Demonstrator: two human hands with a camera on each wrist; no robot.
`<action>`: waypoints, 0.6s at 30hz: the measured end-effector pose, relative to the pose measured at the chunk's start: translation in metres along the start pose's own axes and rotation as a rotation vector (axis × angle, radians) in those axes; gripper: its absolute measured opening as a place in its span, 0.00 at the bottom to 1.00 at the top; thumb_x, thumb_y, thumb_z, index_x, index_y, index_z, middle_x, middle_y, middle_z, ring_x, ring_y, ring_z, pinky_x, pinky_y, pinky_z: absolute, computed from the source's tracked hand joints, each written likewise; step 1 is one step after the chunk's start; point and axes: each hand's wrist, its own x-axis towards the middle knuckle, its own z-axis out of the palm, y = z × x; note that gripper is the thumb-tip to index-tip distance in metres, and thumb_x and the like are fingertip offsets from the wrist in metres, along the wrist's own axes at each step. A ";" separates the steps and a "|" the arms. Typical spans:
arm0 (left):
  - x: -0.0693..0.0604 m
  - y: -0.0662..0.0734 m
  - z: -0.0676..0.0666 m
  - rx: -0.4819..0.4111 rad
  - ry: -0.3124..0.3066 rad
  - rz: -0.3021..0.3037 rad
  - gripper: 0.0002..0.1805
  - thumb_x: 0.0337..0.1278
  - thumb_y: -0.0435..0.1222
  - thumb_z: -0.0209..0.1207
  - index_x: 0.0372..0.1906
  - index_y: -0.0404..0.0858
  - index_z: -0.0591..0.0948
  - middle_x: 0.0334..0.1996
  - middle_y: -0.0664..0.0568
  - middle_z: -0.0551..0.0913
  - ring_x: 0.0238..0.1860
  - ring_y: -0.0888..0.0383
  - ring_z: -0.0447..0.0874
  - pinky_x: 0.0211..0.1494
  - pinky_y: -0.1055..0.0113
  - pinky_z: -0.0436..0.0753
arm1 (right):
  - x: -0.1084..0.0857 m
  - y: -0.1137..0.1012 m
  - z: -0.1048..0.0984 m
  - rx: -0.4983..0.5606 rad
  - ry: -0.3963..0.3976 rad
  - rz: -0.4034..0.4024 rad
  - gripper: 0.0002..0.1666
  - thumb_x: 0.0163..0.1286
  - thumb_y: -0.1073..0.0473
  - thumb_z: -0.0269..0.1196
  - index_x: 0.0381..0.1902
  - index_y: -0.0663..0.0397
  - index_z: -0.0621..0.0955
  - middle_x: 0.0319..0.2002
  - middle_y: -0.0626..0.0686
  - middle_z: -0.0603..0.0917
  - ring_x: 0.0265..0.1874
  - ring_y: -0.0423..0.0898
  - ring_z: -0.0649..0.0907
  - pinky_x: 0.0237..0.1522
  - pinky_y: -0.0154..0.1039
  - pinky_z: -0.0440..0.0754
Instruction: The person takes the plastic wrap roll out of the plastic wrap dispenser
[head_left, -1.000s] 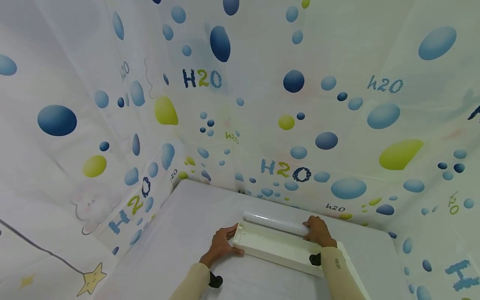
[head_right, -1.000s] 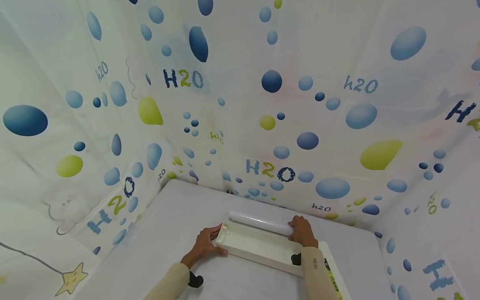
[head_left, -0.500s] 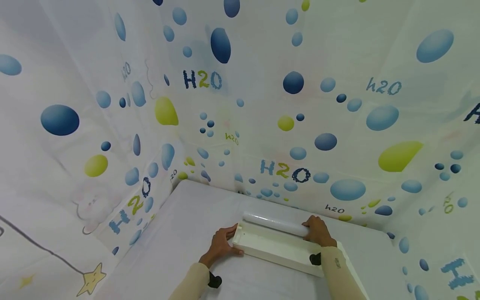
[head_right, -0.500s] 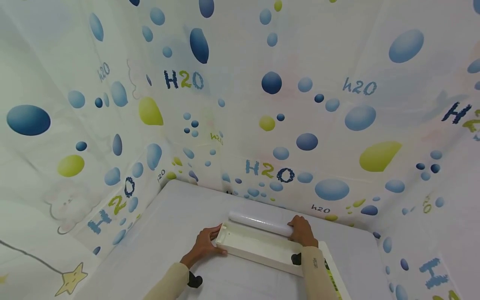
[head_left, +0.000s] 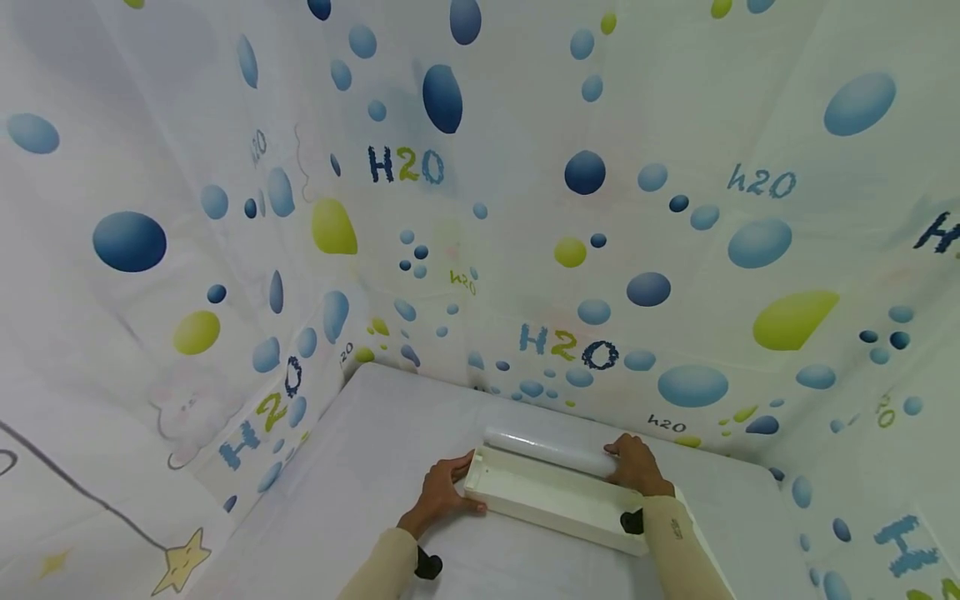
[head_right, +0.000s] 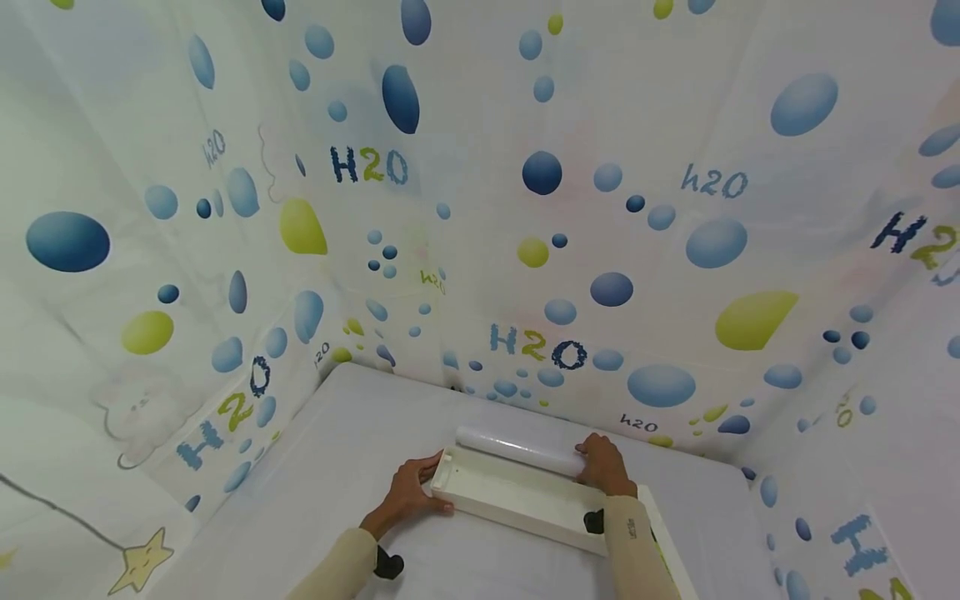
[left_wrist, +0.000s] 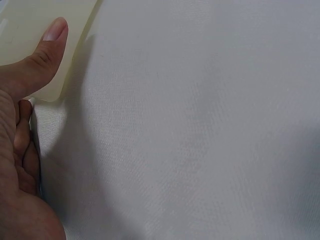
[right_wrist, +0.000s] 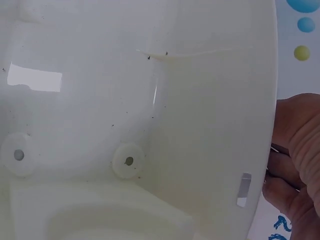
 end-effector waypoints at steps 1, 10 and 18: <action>0.001 0.000 0.001 0.001 -0.003 0.000 0.63 0.25 0.47 0.93 0.76 0.33 0.77 0.68 0.45 0.85 0.71 0.40 0.84 0.75 0.35 0.79 | 0.000 0.001 -0.001 -0.006 0.005 0.003 0.38 0.47 0.68 0.87 0.58 0.71 0.88 0.50 0.65 0.88 0.49 0.62 0.86 0.63 0.64 0.85; 0.000 0.004 0.000 -0.054 -0.021 0.018 0.62 0.29 0.44 0.92 0.77 0.32 0.75 0.70 0.41 0.83 0.70 0.39 0.85 0.75 0.36 0.80 | -0.011 -0.002 -0.010 -0.058 0.021 -0.032 0.43 0.56 0.56 0.86 0.65 0.71 0.84 0.57 0.69 0.87 0.57 0.68 0.84 0.67 0.66 0.82; 0.009 0.005 -0.031 -0.023 -0.028 0.037 0.63 0.36 0.39 0.90 0.80 0.27 0.68 0.75 0.34 0.77 0.74 0.34 0.79 0.77 0.36 0.77 | 0.013 -0.036 -0.023 0.042 -0.026 -0.080 0.46 0.82 0.39 0.61 0.80 0.70 0.69 0.79 0.75 0.69 0.79 0.78 0.68 0.78 0.77 0.68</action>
